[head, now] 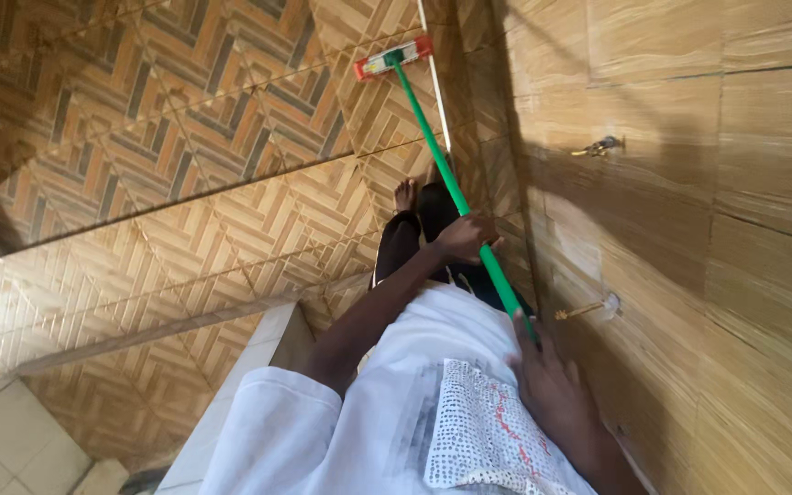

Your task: The person scrubs the tiled floor of a room using a long-handled brush, moving the brush back and forth across the tiles.

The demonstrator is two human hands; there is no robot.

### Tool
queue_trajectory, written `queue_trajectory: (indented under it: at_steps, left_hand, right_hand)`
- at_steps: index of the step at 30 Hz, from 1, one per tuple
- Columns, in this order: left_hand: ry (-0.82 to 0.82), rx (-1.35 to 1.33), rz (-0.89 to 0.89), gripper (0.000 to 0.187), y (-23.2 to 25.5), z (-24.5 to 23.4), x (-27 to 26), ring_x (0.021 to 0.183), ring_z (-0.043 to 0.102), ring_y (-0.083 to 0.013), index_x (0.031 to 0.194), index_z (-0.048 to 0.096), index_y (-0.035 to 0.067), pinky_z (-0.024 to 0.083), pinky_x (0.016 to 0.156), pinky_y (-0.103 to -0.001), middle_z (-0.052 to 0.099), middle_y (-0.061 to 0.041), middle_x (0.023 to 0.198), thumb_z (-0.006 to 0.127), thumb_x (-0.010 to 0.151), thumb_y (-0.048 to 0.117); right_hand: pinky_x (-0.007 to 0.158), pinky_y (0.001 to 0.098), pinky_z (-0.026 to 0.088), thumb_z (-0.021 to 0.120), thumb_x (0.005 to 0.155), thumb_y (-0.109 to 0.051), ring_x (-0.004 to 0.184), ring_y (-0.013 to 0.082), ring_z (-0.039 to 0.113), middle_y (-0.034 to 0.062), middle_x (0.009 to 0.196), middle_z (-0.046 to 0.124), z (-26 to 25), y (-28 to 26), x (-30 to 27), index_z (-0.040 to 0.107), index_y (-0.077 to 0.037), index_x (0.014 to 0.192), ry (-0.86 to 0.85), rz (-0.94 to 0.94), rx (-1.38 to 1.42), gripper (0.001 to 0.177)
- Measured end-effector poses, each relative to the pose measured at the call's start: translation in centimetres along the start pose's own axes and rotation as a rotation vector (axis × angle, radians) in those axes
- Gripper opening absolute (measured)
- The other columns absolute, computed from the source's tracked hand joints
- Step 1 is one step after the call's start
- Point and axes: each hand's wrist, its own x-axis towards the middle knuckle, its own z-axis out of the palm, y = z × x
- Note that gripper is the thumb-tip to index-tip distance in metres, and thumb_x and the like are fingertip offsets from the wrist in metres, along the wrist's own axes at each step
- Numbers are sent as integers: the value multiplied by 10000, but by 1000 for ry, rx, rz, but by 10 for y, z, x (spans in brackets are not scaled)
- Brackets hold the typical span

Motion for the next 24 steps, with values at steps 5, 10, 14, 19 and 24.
queue_trajectory:
  at_steps: [5, 10, 14, 19, 24]
  left_hand:
    - [34, 61, 114, 198, -90, 14, -5, 687, 541, -276, 636, 548, 92, 411, 635, -388, 558, -92, 672, 634, 520, 228]
    - [13, 280, 40, 186, -156, -2, 41, 715, 543, -287, 645, 583, 119, 410, 658, -400, 562, -88, 690, 648, 560, 271]
    - [-65, 94, 27, 196, -109, -24, 65, 723, 550, -281, 667, 593, 120, 409, 694, -414, 572, -73, 702, 633, 607, 303]
    - [63, 161, -86, 181, -65, -6, 46, 745, 551, -287, 634, 543, 104, 410, 725, -404, 544, -92, 703, 613, 604, 269]
    - [-56, 130, -77, 247, -151, -20, 42, 739, 536, -298, 677, 530, 86, 411, 682, -390, 528, -116, 734, 633, 628, 305]
  right_hand:
    - [696, 451, 480, 406, 822, -117, 791, 379, 579, 212, 1063, 495, 43, 10, 77, 312, -133, 1319, -6, 58, -124, 506]
    - [643, 472, 467, 409, 796, -67, 752, 398, 563, 242, 1045, 491, 15, 12, 126, 293, -91, 1344, 81, 1, -108, 561]
    - [622, 487, 462, 450, 807, -186, 724, 400, 568, 231, 963, 528, -49, 14, 95, 378, -128, 1262, 113, 28, 23, 464]
    - [616, 466, 476, 485, 783, -198, 666, 374, 581, 205, 850, 572, -59, 16, 83, 463, -137, 1205, 129, -40, 34, 427]
    - [548, 452, 474, 524, 728, -184, 591, 335, 587, 204, 822, 561, -21, 4, 145, 420, -40, 1207, 7, -110, -131, 510]
